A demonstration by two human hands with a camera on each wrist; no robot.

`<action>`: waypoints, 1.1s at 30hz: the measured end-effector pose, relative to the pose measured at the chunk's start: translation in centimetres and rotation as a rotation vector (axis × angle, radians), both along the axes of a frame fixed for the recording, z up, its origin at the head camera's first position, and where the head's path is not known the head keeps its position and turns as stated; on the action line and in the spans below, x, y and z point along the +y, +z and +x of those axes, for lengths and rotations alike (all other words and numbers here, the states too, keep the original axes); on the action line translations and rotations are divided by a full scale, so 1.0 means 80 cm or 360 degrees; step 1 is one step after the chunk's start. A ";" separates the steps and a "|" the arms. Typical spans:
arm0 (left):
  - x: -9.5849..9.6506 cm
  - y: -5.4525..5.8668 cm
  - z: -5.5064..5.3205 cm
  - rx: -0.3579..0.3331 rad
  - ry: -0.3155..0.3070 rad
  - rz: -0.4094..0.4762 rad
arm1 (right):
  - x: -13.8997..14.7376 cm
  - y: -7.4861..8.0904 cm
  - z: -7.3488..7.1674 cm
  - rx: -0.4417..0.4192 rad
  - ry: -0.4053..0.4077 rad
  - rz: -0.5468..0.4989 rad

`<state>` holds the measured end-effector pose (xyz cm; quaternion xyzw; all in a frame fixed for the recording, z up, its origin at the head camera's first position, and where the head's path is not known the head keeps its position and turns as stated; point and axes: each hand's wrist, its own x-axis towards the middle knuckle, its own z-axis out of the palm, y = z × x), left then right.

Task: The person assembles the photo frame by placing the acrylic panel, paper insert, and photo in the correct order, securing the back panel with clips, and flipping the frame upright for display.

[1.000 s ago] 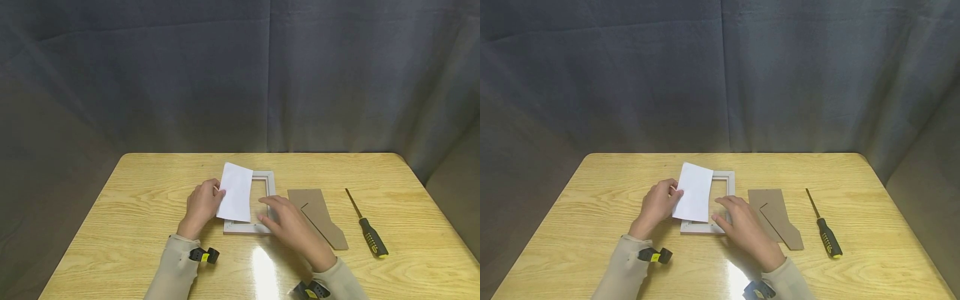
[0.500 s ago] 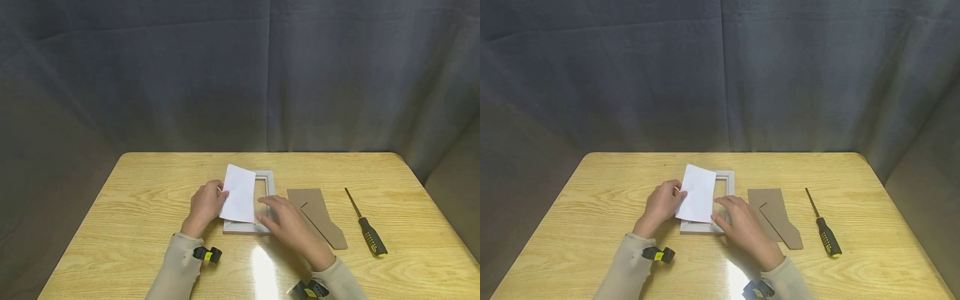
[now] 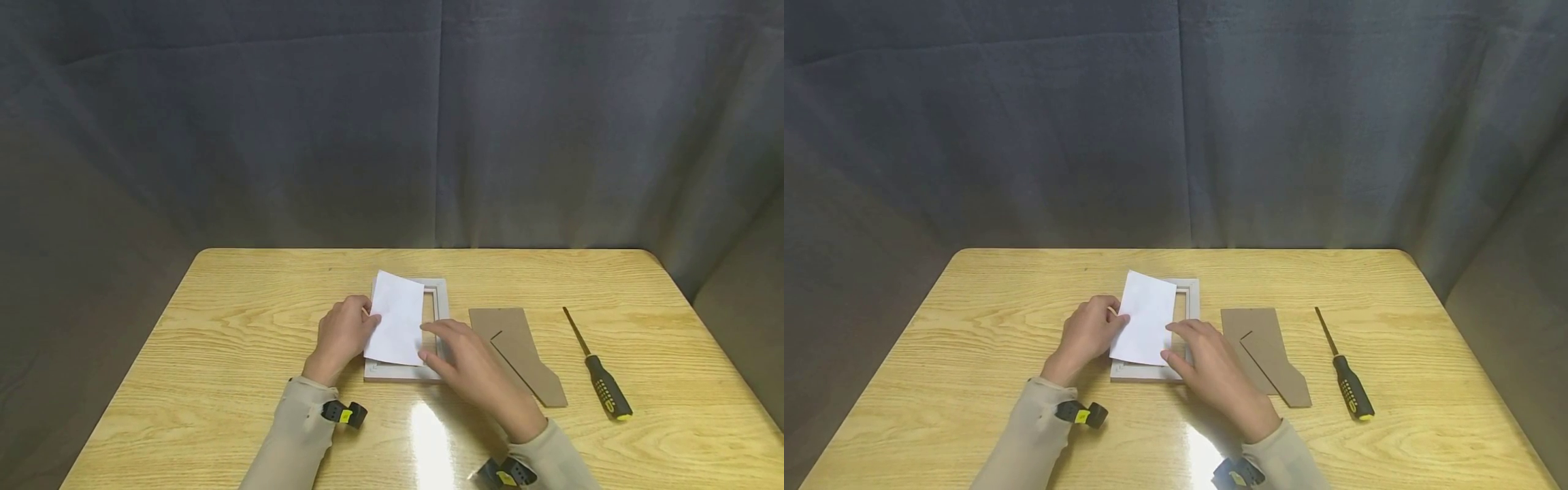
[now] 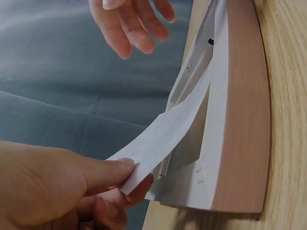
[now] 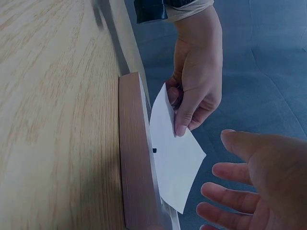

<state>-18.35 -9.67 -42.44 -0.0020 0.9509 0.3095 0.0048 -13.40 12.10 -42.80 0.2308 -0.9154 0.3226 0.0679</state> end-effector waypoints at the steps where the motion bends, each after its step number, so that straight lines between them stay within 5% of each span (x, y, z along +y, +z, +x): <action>1: 0.001 0.000 0.000 0.0000 -0.0004 -0.0002 | 0.000 0.000 0.000 0.0000 0.0000 -0.0001; 33: 0.016 -0.006 -0.001 0.0013 -0.0022 -0.0045 | 0.006 -0.003 -0.004 -0.0020 -0.0027 -0.0007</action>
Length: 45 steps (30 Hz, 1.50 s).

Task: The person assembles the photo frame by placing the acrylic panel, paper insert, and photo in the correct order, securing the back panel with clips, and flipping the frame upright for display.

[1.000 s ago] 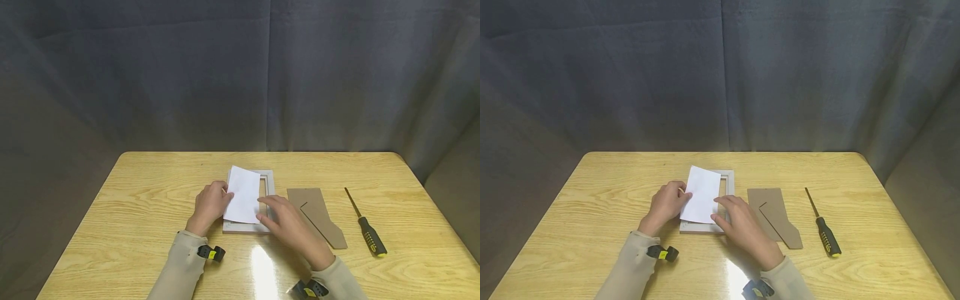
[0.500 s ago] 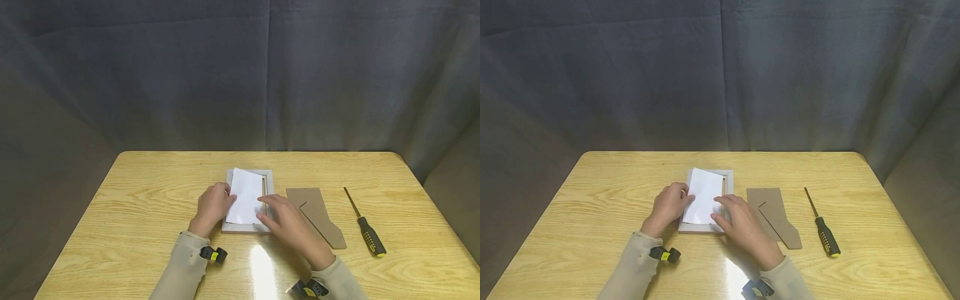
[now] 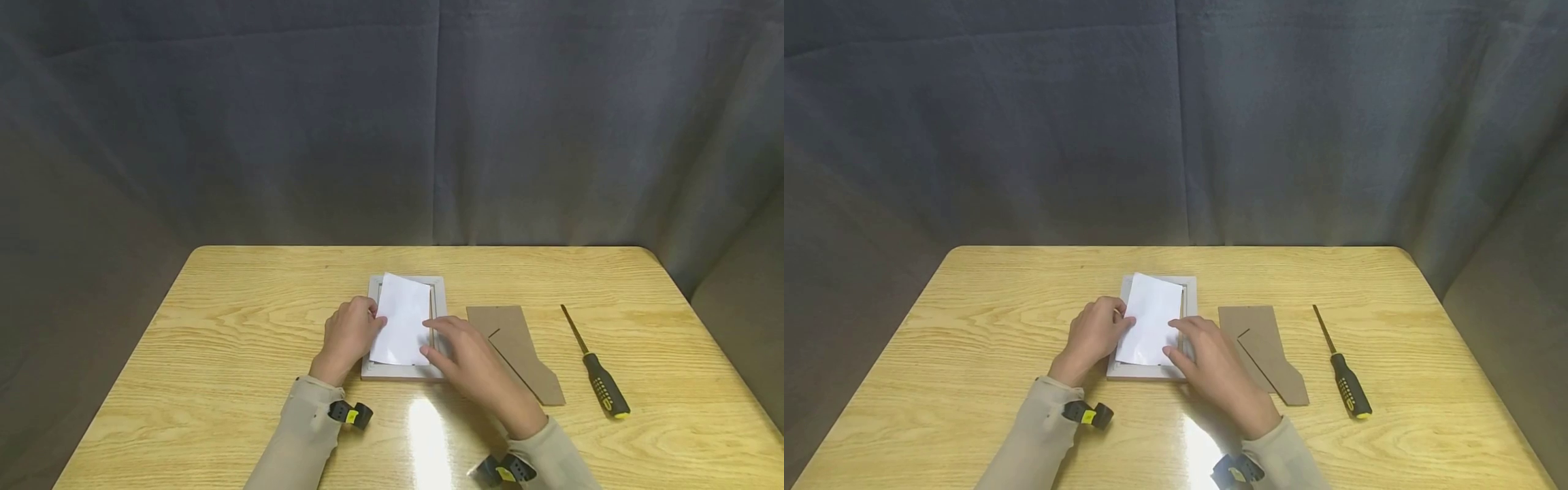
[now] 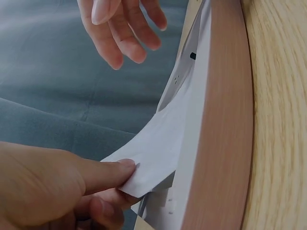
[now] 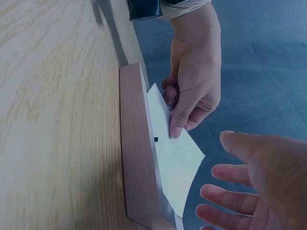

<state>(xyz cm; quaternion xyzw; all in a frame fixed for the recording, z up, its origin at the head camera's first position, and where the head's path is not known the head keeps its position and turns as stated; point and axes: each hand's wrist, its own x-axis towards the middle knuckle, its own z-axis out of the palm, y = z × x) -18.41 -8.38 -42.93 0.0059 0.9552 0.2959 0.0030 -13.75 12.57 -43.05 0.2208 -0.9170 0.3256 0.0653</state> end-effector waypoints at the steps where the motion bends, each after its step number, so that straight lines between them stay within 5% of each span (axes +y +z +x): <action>1: 0.000 0.000 0.000 -0.0002 0.0002 0.0005 | 0.000 0.000 0.000 -0.0003 0.0001 -0.0001; 28: 0.016 -0.001 -0.002 -0.0011 -0.0036 0.0084 | 0.001 0.003 -0.001 -0.0003 0.0000 0.0000; 45: 0.016 -0.006 0.004 0.0106 -0.0055 -0.0143 | 0.000 0.002 0.000 0.0019 0.0011 -0.0022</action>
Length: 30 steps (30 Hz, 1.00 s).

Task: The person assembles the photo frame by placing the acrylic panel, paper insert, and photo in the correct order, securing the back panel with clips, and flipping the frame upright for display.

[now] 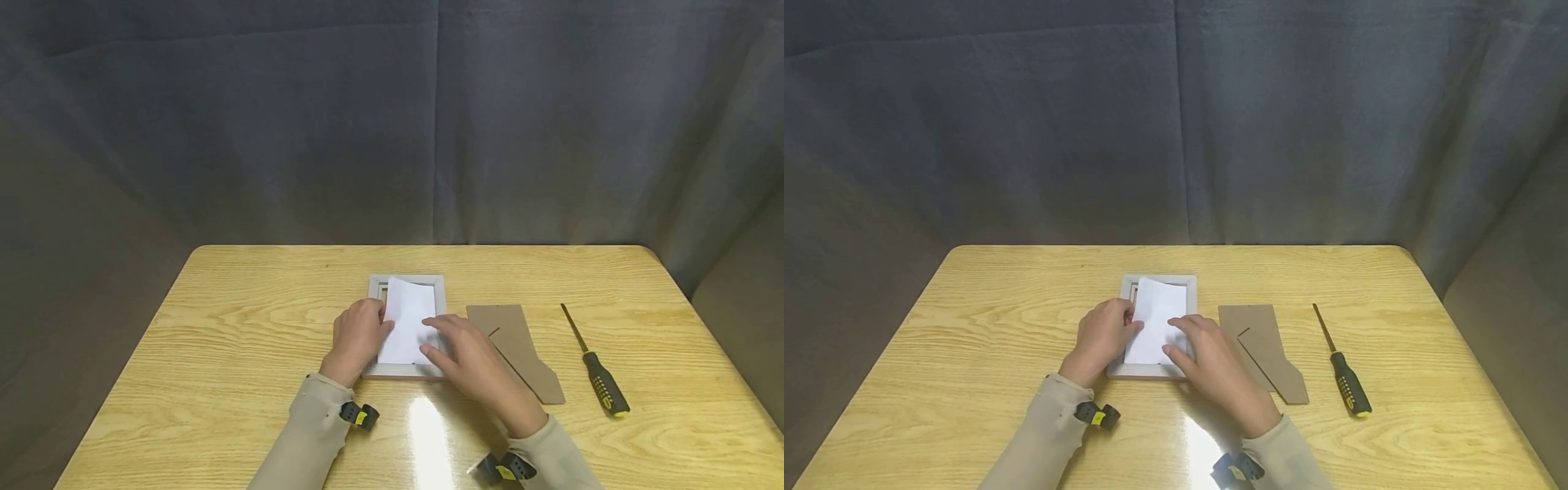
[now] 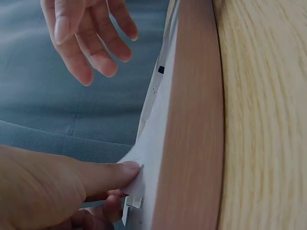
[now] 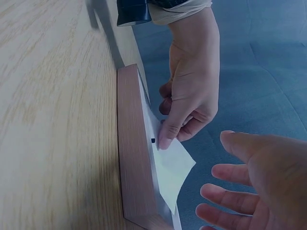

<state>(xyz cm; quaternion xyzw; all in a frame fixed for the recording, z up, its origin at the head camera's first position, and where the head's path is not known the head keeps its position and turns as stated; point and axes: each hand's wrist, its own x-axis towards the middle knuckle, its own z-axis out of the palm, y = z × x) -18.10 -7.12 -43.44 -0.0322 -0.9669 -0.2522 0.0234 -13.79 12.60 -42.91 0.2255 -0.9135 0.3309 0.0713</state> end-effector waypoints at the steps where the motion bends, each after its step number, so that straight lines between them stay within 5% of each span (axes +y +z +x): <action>1: 0.000 0.000 0.000 0.0001 0.0010 -0.0016 | 0.000 0.000 0.000 -0.0001 0.0000 0.0000; 30: -0.004 -0.006 0.000 -0.0009 0.0041 -0.0029 | 0.000 0.004 0.002 -0.0031 -0.0017 0.0003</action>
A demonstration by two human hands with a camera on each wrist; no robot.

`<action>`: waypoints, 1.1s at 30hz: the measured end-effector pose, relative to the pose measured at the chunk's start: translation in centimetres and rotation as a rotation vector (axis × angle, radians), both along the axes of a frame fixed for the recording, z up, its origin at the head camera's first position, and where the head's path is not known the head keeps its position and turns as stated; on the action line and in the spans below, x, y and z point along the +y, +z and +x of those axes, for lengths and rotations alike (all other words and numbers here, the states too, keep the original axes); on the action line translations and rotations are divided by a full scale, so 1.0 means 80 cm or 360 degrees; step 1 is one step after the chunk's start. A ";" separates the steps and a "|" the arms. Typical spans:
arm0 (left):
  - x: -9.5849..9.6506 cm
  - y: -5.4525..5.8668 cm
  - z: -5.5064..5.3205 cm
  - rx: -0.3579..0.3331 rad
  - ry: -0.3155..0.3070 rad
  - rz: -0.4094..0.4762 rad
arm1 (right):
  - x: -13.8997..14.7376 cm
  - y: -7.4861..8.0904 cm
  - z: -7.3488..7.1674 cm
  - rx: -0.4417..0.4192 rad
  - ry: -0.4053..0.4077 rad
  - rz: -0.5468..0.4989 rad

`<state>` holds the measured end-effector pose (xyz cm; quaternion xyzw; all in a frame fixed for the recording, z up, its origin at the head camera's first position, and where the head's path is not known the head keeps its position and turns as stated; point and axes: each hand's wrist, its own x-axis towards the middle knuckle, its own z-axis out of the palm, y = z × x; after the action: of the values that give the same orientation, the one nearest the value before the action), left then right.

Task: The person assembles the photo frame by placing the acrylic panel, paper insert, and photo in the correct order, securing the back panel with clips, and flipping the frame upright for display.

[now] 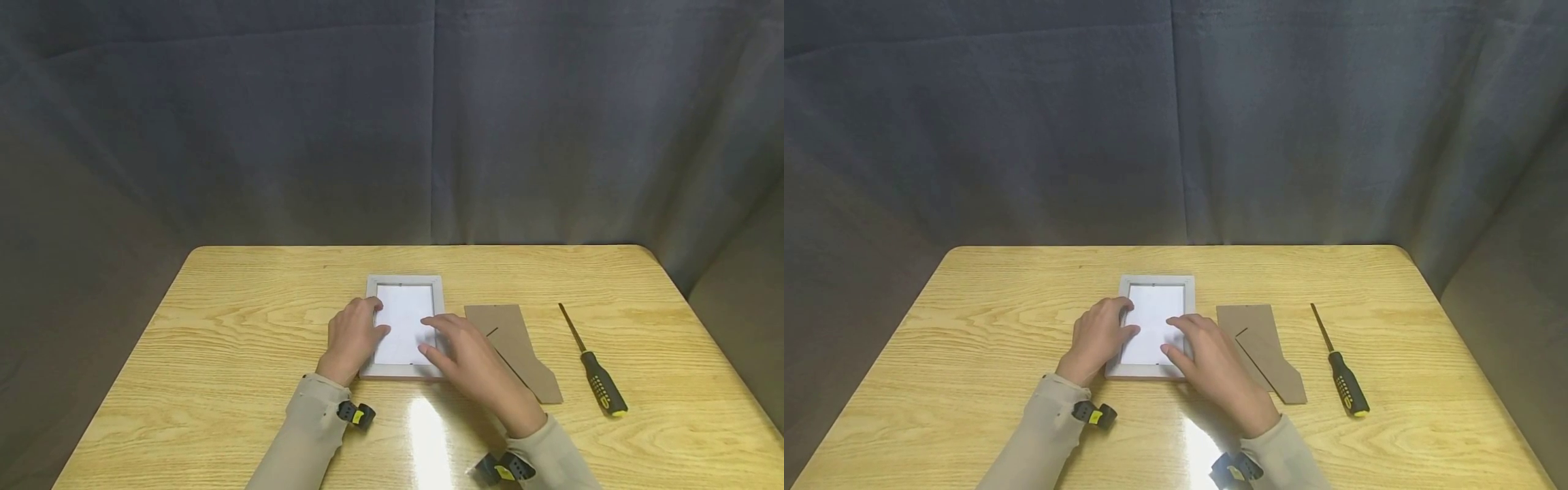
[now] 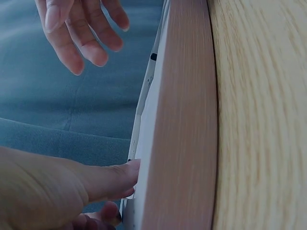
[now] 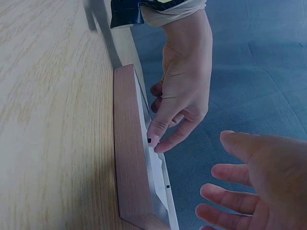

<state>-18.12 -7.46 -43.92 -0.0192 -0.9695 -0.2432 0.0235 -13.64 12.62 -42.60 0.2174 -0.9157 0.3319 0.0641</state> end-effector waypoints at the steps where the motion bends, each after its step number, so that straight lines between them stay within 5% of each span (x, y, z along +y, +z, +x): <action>1: 0.000 0.000 0.000 -0.0007 -0.0004 -0.0001 | 0.000 0.000 0.000 0.0000 -0.0001 0.0001; 22: 0.002 0.001 -0.001 0.0000 -0.0030 0.0053 | 0.001 0.001 0.001 -0.0010 -0.0009 0.0006; 33: -0.004 0.020 0.002 0.0051 -0.0049 0.0086 | 0.000 0.000 0.001 -0.0006 -0.0017 0.0010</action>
<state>-17.96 -7.75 -42.31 -0.0374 -0.9616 -0.2694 0.0357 -13.55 12.63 -42.57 0.2122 -0.9179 0.3292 0.0634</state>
